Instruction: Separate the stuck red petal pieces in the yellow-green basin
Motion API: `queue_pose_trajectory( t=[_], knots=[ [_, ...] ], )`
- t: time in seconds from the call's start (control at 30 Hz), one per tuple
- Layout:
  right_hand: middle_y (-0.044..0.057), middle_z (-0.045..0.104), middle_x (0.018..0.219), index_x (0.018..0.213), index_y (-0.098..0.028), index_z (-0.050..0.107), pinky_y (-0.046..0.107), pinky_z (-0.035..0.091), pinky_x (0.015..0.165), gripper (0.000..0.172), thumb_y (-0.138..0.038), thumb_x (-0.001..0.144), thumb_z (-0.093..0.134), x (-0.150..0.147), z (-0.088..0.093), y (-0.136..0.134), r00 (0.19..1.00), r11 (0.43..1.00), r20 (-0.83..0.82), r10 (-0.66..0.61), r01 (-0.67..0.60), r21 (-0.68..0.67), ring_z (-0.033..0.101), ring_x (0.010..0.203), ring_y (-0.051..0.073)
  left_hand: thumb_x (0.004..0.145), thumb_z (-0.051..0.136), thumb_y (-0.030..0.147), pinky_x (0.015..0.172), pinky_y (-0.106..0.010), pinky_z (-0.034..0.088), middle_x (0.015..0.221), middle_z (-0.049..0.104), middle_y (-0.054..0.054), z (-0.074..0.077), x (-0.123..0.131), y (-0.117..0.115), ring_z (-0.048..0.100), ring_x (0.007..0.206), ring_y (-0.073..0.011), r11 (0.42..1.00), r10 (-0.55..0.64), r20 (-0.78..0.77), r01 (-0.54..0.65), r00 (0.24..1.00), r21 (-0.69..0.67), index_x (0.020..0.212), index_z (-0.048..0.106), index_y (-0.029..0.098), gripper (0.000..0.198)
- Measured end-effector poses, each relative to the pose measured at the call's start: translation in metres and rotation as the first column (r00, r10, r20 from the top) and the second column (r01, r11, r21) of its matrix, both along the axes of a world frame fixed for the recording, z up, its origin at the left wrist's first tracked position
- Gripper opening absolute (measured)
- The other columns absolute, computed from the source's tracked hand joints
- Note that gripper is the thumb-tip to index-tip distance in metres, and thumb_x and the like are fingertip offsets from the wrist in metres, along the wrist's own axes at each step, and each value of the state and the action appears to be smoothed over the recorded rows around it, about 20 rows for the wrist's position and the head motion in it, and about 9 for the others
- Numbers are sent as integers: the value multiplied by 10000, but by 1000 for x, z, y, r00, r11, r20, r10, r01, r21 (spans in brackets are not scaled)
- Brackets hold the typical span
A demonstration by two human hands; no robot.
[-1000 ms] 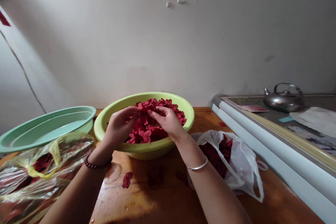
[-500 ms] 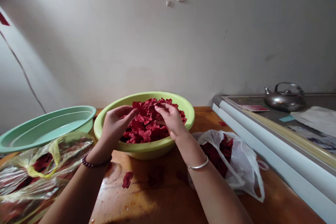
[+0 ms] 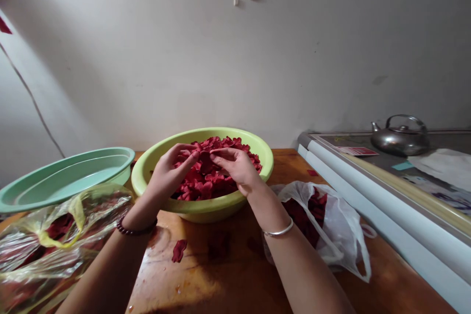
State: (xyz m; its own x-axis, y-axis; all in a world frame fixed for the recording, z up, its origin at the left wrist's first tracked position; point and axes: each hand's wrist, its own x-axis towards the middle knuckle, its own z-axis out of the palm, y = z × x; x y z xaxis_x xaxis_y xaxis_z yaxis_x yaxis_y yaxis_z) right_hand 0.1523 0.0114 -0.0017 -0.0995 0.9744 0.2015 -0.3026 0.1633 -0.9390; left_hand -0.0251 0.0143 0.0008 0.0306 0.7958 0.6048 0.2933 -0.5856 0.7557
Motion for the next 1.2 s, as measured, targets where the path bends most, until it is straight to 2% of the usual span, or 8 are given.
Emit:
queue_pose_trajectory(
  t=[0.1, 0.3, 0.67, 0.87, 0.93, 1.0, 1.13, 1.2],
  knots=[
    [8, 760, 778, 803, -214, 753, 285, 600, 733, 340, -321, 534, 930, -2, -1, -1, 998, 997, 58, 29, -33, 76, 710, 772, 152, 766, 740, 494, 605, -271, 537, 871, 727, -63, 0, 1, -2, 674, 729, -184, 997, -76, -11, 76, 997, 21, 976, 690, 202, 364],
    [23, 766, 826, 857, -221, 769, 319, 595, 835, 267, -247, 613, 872, -3, -5, 1, 990, 987, 139, 26, -48, 153, 718, 855, 165, 751, 760, 425, 622, -304, 550, 694, 735, -57, -1, -1, 1, 675, 651, -201, 995, -68, -143, 77, 987, 55, 719, 732, 208, 221],
    [-20, 706, 686, 808, -218, 736, 284, 588, 707, 301, -258, 565, 910, -3, -3, -1, 993, 994, 103, -64, 54, 97, 671, 684, 131, 825, 638, 276, 648, -322, 569, 796, 787, -65, -8, 0, 8, 724, 713, -222, 995, -64, -163, 76, 985, 65, 901, 805, 232, 189],
    [11, 757, 836, 823, -215, 761, 283, 598, 716, 285, -264, 578, 899, -3, 0, -1, 993, 992, 12, -121, 121, 24, 696, 794, 153, 851, 663, 469, 673, -301, 587, 944, 787, -80, 19, -24, -28, 732, 788, -208, 990, 63, -85, -51, 994, 130, 1088, 755, 226, 351],
    [22, 765, 874, 830, -213, 760, 273, 594, 675, 267, -276, 604, 887, -2, 0, 0, 989, 989, 3, -145, 145, -9, 700, 821, 165, 855, 637, 540, 566, -278, 533, 869, 783, -31, 31, -46, -58, 696, 660, -184, 935, 317, -156, -281, 935, 215, 1055, 765, 287, 347],
    [20, 761, 856, 850, -217, 751, 260, 584, 621, 268, -309, 630, 875, 0, -2, 1, 990, 990, -4, -144, 144, -11, 703, 803, 171, 841, 601, 623, 447, -253, 408, 623, 712, 30, 34, -71, -84, 596, 464, -156, 840, 529, -306, -435, 792, 326, 863, 786, 346, 335],
    [14, 753, 814, 902, -217, 722, 268, 583, 575, 342, -394, 647, 864, 0, -5, 4, 996, 996, -27, -80, 81, 24, 712, 742, 182, 812, 580, 557, 448, -249, 306, 579, 679, 54, 11, -117, -91, 577, 456, -182, 892, 447, -681, -344, 581, 292, 855, 771, 426, 236],
    [18, 752, 805, 904, -208, 712, 282, 591, 582, 373, -423, 641, 866, 0, -7, 5, 997, 997, -44, -69, 71, 37, 714, 732, 188, 860, 491, 440, 516, -261, 349, 700, 734, 19, -5, -130, -75, 635, 569, -193, 950, 237, -810, -301, 537, 79, 819, 774, 366, 295]
  ],
)
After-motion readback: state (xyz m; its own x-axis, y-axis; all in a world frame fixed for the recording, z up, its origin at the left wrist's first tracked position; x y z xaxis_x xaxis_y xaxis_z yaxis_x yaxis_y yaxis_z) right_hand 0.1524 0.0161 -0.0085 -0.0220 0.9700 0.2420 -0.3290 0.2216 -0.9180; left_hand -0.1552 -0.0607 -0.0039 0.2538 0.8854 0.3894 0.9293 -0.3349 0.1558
